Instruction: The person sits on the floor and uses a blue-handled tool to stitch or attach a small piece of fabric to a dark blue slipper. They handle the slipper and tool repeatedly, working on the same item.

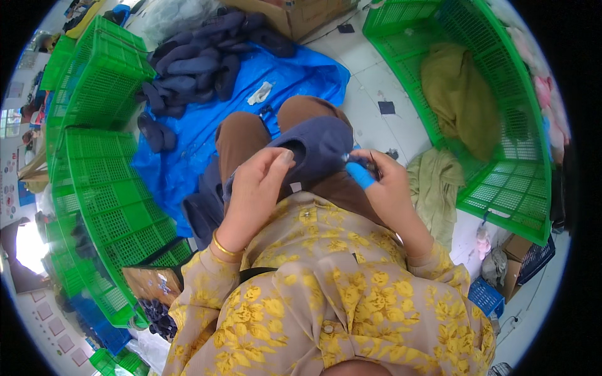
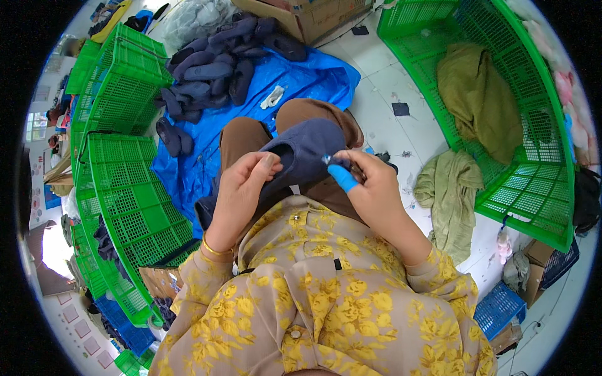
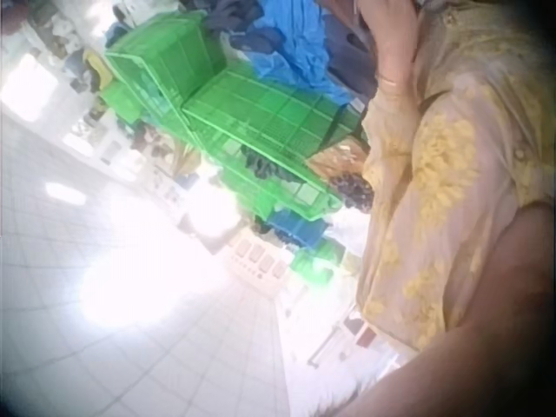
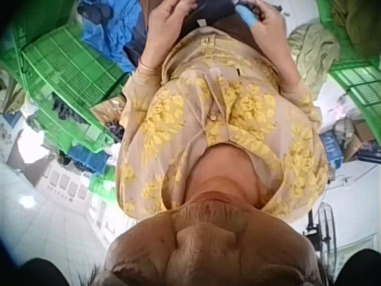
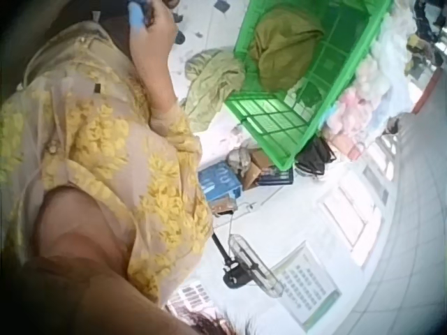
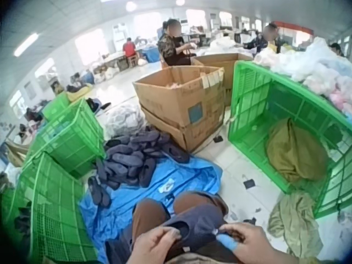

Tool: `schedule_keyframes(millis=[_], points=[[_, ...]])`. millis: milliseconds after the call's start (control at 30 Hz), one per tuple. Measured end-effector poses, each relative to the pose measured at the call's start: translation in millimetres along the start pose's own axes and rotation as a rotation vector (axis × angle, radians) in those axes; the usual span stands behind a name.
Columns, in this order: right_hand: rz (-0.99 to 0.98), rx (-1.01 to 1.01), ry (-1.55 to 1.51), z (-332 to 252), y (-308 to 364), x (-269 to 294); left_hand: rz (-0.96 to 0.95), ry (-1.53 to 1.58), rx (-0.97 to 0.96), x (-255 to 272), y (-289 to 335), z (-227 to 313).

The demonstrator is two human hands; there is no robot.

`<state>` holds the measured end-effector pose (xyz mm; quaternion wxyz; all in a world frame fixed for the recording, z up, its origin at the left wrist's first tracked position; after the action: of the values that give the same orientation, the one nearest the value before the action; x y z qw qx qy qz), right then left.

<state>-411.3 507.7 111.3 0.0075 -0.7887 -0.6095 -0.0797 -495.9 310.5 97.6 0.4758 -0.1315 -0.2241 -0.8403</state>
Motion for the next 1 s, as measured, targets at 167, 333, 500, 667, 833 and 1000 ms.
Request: schedule_keyframes(millis=[167,333,500,667,833,1000], points=[[-0.034,-0.167,-0.224,39.2,-17.1,-20.4,-0.200,0.492,0.333,-42.8,-16.7,-30.0],[-0.051,-0.204,-0.227,45.2,-16.2,-27.8,-0.126,0.675,0.407,-52.4,-1.1,-37.7],[-0.059,-0.202,-0.138,45.5,-10.2,-29.2,-0.097,0.753,0.458,-57.6,7.1,-42.2],[-0.028,-0.115,0.005,34.8,-7.3,-31.4,-0.046,0.775,0.491,-59.7,10.5,-42.5],[0.022,-0.062,0.011,32.9,-5.3,-29.7,-0.012,0.821,0.494,-62.0,11.9,-41.6],[0.029,-0.033,0.028,29.0,-6.8,-30.6,-0.005,0.920,0.521,-64.6,12.4,-44.4]])
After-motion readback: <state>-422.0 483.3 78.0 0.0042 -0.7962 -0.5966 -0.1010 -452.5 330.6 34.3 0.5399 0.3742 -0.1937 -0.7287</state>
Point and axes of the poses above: each hand's wrist, its own y-axis away from the middle knuckle, its own x-axis out of the back of the hand, z = x × y, the point moved 8 cm from there along -y, towards the middle knuckle, and after that the axes turned 12 degrees about -y, right-handed, at the moved point
